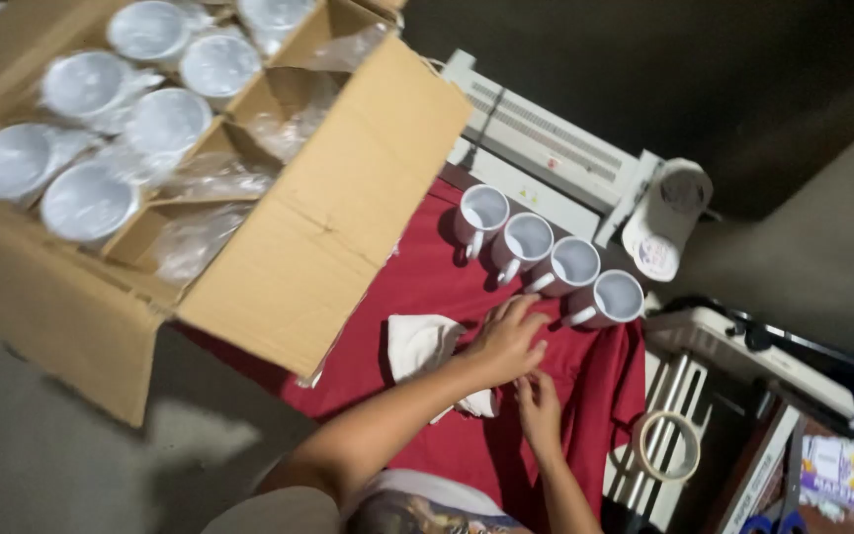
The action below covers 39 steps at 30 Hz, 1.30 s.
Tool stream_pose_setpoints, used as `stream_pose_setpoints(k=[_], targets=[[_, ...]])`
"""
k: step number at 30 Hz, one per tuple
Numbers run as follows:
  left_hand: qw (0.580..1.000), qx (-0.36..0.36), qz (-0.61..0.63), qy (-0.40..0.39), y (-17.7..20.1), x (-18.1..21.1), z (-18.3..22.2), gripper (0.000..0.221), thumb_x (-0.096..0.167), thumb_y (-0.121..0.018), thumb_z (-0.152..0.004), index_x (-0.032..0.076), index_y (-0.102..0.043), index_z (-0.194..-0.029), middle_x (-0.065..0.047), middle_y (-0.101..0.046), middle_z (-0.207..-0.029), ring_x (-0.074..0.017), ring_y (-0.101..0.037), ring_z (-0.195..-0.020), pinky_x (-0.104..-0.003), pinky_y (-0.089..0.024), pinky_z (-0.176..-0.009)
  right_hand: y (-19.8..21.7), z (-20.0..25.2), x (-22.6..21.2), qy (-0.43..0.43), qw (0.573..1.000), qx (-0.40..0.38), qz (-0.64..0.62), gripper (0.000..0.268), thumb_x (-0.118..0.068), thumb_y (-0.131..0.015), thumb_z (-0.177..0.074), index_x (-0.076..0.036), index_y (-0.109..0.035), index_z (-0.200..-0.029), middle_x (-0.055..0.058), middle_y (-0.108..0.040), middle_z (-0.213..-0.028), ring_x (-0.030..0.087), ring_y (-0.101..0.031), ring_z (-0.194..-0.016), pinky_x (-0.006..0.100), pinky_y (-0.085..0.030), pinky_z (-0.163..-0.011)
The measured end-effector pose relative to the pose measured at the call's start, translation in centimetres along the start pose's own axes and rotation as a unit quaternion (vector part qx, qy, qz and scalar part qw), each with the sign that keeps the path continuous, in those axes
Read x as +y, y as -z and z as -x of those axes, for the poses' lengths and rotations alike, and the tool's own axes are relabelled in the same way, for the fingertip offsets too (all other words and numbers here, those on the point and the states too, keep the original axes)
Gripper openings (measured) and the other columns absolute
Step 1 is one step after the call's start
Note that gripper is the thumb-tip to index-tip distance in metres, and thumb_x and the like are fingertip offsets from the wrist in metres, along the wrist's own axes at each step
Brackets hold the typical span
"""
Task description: The recorder is cleaning ceramic mugs and applying printed designs with adhesive tape to prepare them for sublimation printing.
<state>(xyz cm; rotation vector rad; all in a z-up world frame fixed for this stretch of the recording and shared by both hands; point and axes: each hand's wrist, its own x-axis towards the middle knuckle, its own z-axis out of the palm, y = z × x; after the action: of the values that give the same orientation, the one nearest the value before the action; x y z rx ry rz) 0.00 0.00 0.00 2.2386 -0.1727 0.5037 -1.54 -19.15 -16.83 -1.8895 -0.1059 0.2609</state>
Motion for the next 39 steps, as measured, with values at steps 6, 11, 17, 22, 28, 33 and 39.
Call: stream_pose_setpoints(k=[6,11,17,22,28,33,39], targets=[[0.979,0.146,-0.035,-0.136,7.4,-0.4,-9.7,0.039,0.023,-0.073,-0.089,0.004,-0.063,-0.121,-0.024,-0.047,-0.146,-0.0455,-0.053,-0.132,-0.052,-0.048,-0.11,2.4,-0.4,-3.5,0.074,0.995,0.01,0.061,0.025,-0.017,-0.063,-0.1,-0.002,-0.067,-0.12,0.01,-0.073,-0.105,0.017,-0.07,-0.092,0.03,-0.056,-0.08],[0.971,0.205,-0.108,-0.065,20.2,-6.8,-18.9,0.04,0.02,-0.071,-0.087,0.005,-0.065,-0.123,-0.02,-0.051,-0.142,-0.042,-0.053,-0.129,-0.051,-0.048,-0.108,0.4,-4.9,-12.3,0.15,0.988,0.005,0.03,0.024,-0.014,-0.063,-0.101,-0.003,-0.065,-0.122,0.01,-0.07,-0.106,0.016,-0.065,-0.09,0.03,-0.054,-0.08],[0.942,0.222,-0.253,-0.015,34.9,-11.7,-18.8,0.049,0.025,-0.075,-0.084,0.001,-0.063,-0.125,-0.021,-0.05,-0.137,-0.0433,-0.048,-0.126,-0.057,-0.043,-0.1,-5.4,-9.1,-31.4,0.299,0.953,0.014,0.051,0.019,-0.01,-0.062,-0.102,-0.003,-0.065,-0.119,0.009,-0.067,-0.109,0.017,-0.063,-0.089,0.031,-0.052,-0.075],[0.931,0.223,-0.289,0.019,43.0,-19.4,-16.5,0.038,0.024,-0.074,-0.09,0.005,-0.067,-0.122,-0.021,-0.052,-0.138,-0.0432,-0.051,-0.124,-0.053,-0.046,-0.101,-13.9,-12.9,-45.3,0.475,0.874,0.0,0.101,0.014,-0.007,-0.06,-0.106,0.0,-0.064,-0.118,0.013,-0.065,-0.117,0.023,-0.066,-0.107,0.038,-0.058,-0.09],[0.943,0.142,-0.299,0.032,47.6,-24.1,-14.3,0.031,0.025,-0.074,-0.091,0.005,-0.07,-0.115,-0.015,-0.063,-0.121,-0.0375,-0.057,-0.119,-0.051,-0.048,-0.098,-28.6,-22.4,-52.7,0.462,0.862,-0.061,0.196,0.022,-0.016,-0.068,-0.099,-0.001,-0.065,-0.115,0.019,-0.065,-0.112,0.034,-0.067,-0.099,0.041,-0.058,-0.085],[0.941,0.137,-0.309,0.005,47.1,-26.1,-15.2,0.031,0.024,-0.076,-0.086,0.004,-0.069,-0.109,-0.014,-0.064,-0.119,-0.0352,-0.058,-0.118,-0.051,-0.047,-0.098,-38.4,-29.3,-54.7,0.35,0.831,-0.104,0.42,0.045,-0.031,-0.079,-0.078,-0.004,-0.068,-0.111,0.025,-0.066,-0.115,0.043,-0.064,-0.107,0.051,-0.052,-0.086],[0.934,0.18,-0.306,-0.031,45.6,-26.3,-15.8,0.03,0.022,-0.076,-0.084,0.006,-0.069,-0.109,-0.011,-0.065,-0.119,-0.0315,-0.057,-0.121,-0.052,-0.046,-0.1,-42.2,-37.8,-47.7,0.342,0.828,-0.181,0.406,0.031,-0.033,-0.067,-0.09,-0.006,-0.074,-0.104,0.025,-0.072,-0.103,0.043,-0.069,-0.099,0.05,-0.055,-0.087]])
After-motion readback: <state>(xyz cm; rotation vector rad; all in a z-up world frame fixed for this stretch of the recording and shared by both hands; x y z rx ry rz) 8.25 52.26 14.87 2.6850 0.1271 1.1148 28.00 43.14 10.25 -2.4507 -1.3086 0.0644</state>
